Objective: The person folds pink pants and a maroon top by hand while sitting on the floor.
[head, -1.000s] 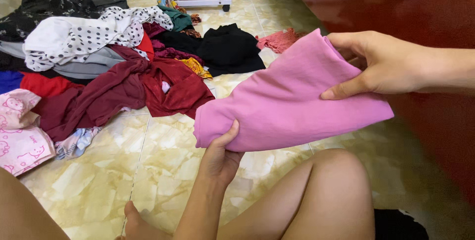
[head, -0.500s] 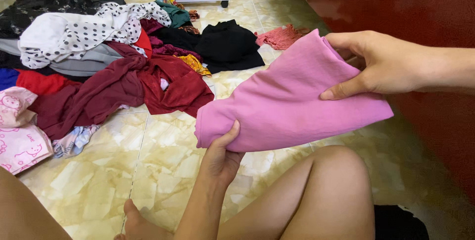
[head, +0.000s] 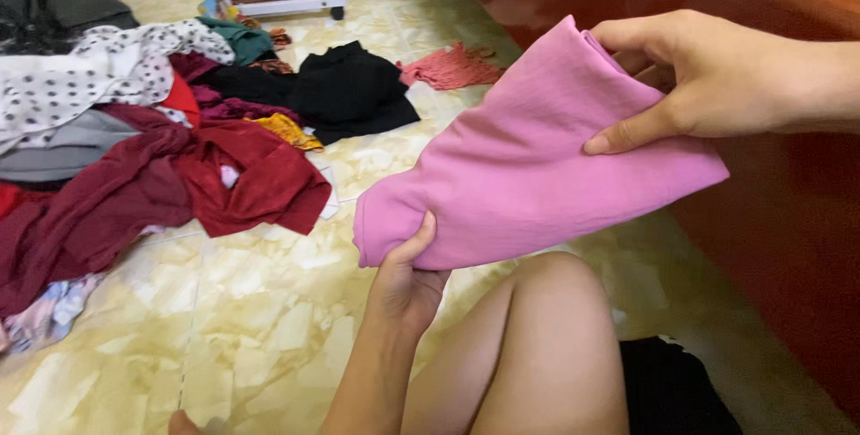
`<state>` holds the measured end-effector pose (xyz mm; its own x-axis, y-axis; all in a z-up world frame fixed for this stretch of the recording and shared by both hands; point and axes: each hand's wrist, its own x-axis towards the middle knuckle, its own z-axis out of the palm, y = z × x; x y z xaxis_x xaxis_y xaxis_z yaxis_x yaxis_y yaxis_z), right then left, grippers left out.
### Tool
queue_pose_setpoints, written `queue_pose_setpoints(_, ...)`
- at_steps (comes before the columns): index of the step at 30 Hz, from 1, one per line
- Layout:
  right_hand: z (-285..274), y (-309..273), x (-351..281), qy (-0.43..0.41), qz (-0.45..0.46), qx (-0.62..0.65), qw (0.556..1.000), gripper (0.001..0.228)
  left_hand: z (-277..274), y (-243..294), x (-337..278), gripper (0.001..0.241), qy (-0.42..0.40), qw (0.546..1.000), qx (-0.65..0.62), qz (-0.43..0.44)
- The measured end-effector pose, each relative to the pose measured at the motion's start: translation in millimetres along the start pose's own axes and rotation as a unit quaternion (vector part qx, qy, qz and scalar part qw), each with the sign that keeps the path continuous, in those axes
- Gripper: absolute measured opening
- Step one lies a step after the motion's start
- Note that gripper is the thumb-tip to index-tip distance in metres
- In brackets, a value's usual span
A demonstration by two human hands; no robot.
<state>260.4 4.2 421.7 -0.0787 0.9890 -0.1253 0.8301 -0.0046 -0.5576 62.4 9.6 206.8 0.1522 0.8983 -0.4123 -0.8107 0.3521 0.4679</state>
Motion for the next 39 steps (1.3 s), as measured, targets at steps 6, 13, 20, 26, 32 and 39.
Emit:
queue_pose_setpoints(6, -4.4, 11.8, 13.2, -0.021, -0.047, 0.014, 0.999, 0.049, 2.9, -5.3, -0.8, 0.046, 0.028, 0.999, -0.039, -0.002)
queue_pose_setpoints(13, 0.1, 4.7, 49.5, -0.031, -0.095, -0.009, 0.995, 0.05, 3.2, 11.8, -4.0, 0.045, 0.04, 0.996, -0.072, 0.024)
queue_pose_setpoints(20, 21.9, 6.9, 61.8, -0.069, -0.151, 0.005, 0.986, 0.045, -13.0, 26.5, -13.5, 0.045, 0.086, 0.992, -0.065, 0.059)
queue_pose_setpoints(26, 33.1, 11.2, 51.8, -0.078, -0.166, -0.018, 0.983, 0.046, -24.7, 18.2, -11.3, 0.045, 0.081, 0.994, -0.064, 0.044)
queue_pose_setpoints(32, 45.9, 5.1, 48.6, -0.064, -0.181, -0.088, 0.977, 0.045, -32.1, 25.4, -21.2, 0.048, 0.1, 0.992, -0.058, 0.048)
queue_pose_setpoints(39, 47.7, 0.3, 44.8, -0.067, -0.146, -0.106, 0.981, 0.045, -34.5, 28.5, -20.3, 0.05, 0.093, 0.993, -0.046, 0.051)
